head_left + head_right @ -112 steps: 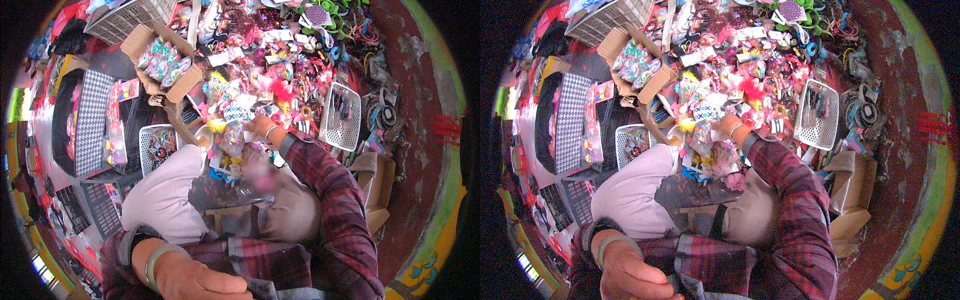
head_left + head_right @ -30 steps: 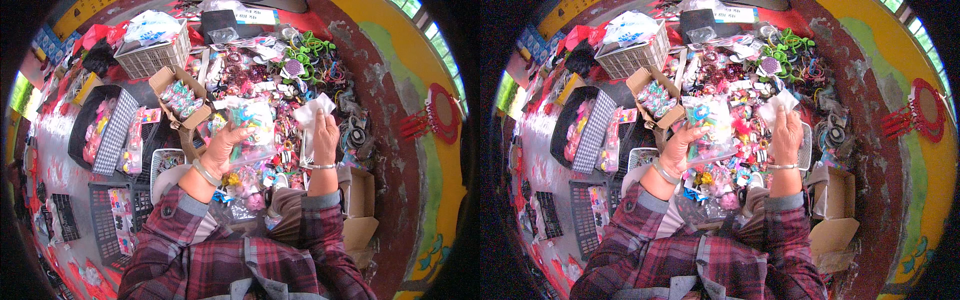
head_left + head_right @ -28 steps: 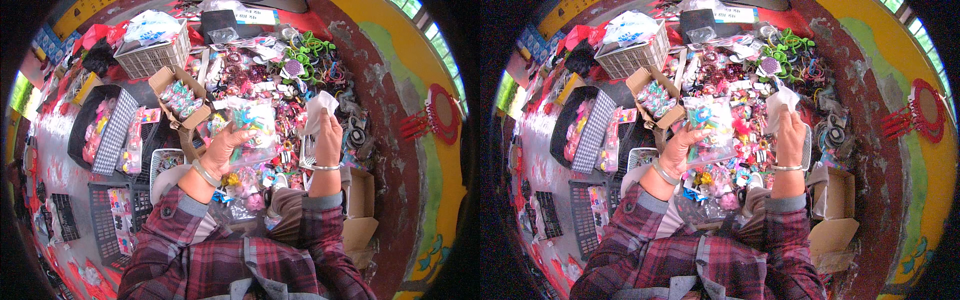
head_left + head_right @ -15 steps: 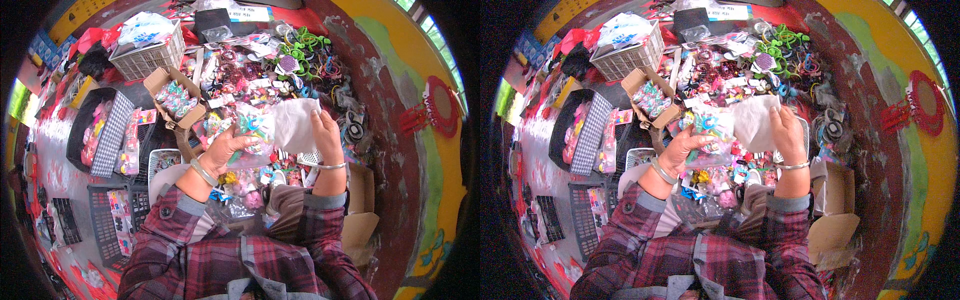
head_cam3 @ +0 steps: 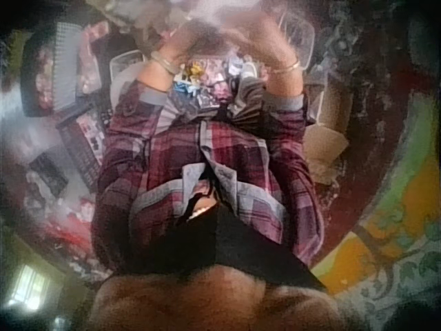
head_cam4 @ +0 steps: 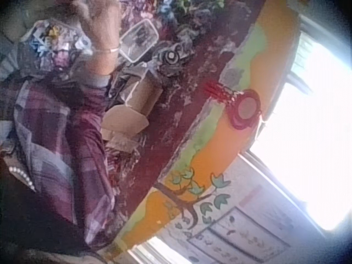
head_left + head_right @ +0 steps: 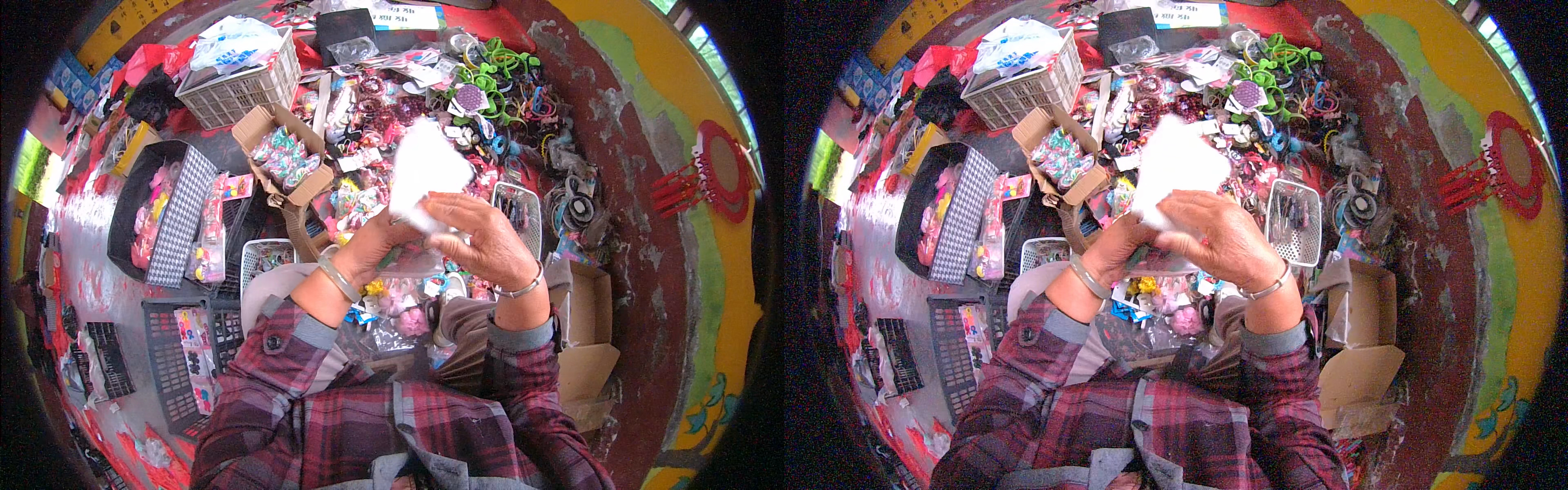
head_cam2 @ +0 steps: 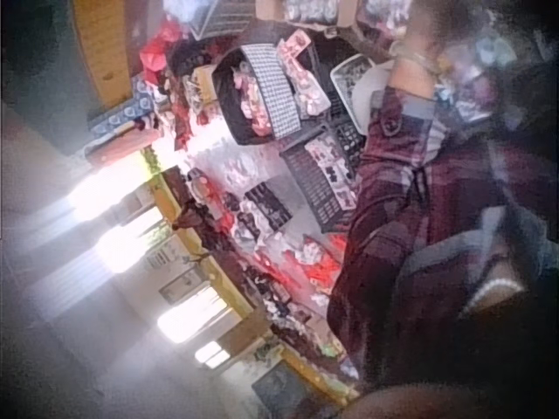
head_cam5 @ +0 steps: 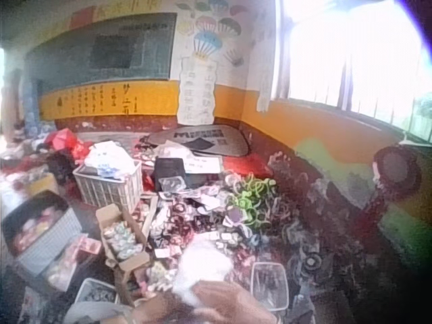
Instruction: The person wipes hair accessories with a white cloth, places them into a small plastic bag, and then seals the bag with their hands while sitting among various bins of supplies.
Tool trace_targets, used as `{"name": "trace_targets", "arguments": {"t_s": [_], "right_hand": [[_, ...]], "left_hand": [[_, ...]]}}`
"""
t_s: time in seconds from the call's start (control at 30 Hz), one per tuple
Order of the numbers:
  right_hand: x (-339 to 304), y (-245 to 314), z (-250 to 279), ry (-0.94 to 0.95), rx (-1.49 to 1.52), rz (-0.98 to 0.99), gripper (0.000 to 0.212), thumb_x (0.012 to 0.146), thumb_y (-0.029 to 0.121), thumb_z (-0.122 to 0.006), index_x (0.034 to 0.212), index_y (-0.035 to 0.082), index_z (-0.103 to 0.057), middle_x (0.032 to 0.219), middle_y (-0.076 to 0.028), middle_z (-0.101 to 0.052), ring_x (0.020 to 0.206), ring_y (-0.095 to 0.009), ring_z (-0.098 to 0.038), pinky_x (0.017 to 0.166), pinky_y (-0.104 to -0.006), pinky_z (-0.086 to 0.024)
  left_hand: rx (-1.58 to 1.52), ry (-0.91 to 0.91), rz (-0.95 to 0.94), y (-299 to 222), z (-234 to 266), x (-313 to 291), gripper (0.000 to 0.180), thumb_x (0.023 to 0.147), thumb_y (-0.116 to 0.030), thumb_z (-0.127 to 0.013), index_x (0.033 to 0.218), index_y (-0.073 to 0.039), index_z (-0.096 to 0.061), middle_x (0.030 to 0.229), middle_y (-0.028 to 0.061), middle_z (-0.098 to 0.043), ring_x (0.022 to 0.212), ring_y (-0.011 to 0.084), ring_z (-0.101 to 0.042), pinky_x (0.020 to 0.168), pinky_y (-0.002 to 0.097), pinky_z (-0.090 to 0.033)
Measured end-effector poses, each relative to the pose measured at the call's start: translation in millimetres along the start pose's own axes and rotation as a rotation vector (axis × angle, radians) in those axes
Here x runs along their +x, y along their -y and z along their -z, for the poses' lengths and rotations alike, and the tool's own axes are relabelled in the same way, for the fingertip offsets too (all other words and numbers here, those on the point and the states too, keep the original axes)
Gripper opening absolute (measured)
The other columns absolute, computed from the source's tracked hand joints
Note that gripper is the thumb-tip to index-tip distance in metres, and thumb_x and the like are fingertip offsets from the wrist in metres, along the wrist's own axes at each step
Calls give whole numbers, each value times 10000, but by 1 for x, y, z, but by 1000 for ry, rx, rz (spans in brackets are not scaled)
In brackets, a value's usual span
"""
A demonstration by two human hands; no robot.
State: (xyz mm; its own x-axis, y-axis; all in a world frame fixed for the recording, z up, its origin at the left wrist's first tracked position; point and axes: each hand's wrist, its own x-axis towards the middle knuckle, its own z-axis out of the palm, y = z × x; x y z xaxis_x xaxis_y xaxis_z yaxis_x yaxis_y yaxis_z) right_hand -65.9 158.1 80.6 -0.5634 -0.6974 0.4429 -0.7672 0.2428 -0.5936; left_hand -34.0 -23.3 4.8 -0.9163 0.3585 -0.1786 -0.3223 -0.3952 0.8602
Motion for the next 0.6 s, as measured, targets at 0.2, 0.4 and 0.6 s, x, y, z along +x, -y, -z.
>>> {"name": "trace_targets", "arguments": {"t_s": [0.2,0.4,0.6], "right_hand": [[-3,-17,-2,-290,-177,-226,356,699,278,-724,970,60,-646,958,-114,-616,938,-287,-565,851,-400,-428],[4,-8,-39,-210,-281,-195,574,720,442,-659,1151,80,-548,1037,-165,-576,952,-340,-563,807,-433,-433],[5,-6,-45,-199,-315,-345,340,830,391,-541,964,81,-580,816,-160,-596,764,-360,-593,666,-459,-454]], "left_hand": [[-305,92,54,6,-1,1,504,924,-393,-457,1302,-64,-407,1162,81,-559,1028,202,-573,873,354,-480],[-107,163,-82,12,-7,-1,399,940,-288,-449,1270,-64,-433,1173,72,-543,1049,175,-542,896,342,-454],[280,190,-248,14,1,-5,468,846,-173,-610,1265,-53,-439,1190,62,-534,1075,174,-528,926,336,-432]]}}
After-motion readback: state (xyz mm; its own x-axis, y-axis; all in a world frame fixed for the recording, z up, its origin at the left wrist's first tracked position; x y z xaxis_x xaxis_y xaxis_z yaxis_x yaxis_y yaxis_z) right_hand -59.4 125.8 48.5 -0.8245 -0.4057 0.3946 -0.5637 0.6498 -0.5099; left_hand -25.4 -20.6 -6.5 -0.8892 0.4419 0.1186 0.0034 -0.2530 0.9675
